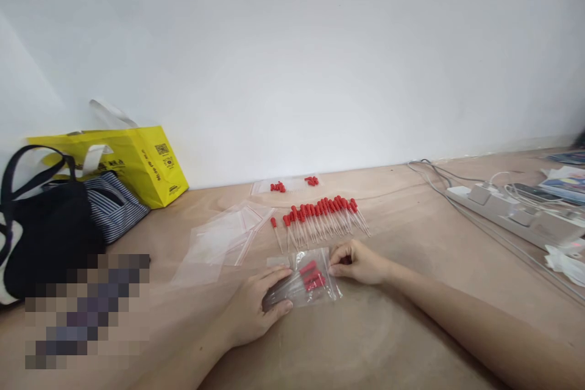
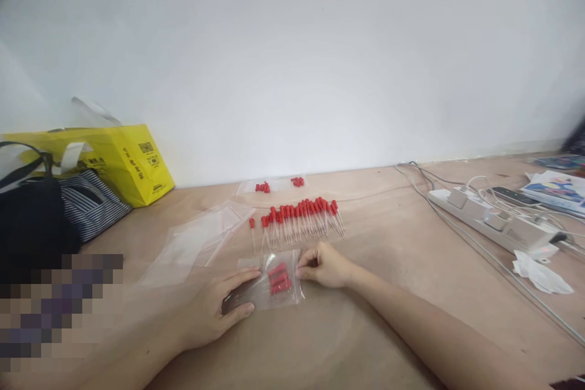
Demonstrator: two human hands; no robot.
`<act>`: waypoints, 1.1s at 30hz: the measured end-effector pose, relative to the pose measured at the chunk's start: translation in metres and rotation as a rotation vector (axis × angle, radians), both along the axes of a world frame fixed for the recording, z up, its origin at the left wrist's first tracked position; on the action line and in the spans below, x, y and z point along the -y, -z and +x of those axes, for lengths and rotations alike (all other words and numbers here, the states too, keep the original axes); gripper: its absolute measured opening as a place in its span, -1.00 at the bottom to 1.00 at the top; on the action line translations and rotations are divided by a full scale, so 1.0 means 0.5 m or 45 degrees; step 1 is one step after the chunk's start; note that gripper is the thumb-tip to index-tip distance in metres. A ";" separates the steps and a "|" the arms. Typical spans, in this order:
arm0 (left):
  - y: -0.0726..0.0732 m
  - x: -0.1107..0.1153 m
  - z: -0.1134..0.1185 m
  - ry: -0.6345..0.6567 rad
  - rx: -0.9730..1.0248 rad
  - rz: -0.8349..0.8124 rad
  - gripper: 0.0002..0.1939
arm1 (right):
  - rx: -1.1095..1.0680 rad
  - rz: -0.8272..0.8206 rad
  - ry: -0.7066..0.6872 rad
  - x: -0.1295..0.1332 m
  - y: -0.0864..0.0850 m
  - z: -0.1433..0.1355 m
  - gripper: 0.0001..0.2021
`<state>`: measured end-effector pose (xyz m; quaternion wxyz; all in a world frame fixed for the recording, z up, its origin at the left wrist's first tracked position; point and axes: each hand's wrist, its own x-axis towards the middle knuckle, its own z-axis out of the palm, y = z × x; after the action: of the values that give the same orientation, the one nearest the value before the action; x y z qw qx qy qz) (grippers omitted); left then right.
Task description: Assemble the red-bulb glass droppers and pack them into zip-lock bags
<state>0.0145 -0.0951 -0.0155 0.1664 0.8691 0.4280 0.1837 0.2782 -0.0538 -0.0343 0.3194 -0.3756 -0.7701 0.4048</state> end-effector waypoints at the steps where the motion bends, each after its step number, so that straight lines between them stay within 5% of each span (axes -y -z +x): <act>1: -0.003 0.001 0.001 -0.004 -0.004 0.002 -0.55 | 0.027 -0.019 0.042 -0.016 -0.006 0.006 -0.84; 7: -0.013 0.005 0.006 -0.022 -0.045 -0.013 -0.55 | 0.287 0.271 0.611 -0.144 -0.040 -0.016 -0.83; 18: -0.028 0.012 0.010 -0.002 -0.068 -0.057 -0.56 | 0.332 0.254 0.640 -0.255 -0.044 -0.089 -0.87; 26: -0.023 0.011 0.009 -0.003 -0.054 -0.050 -0.55 | -0.050 0.038 0.659 -0.246 -0.063 -0.048 -0.82; 33: -0.016 0.007 0.009 0.021 -0.047 -0.024 -0.58 | -0.581 -0.014 0.813 -0.132 -0.048 0.055 -0.64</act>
<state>0.0191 -0.0987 -0.0075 0.1682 0.8742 0.4256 0.1623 0.3060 0.0122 -0.0103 0.5902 -0.4984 -0.5215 0.3624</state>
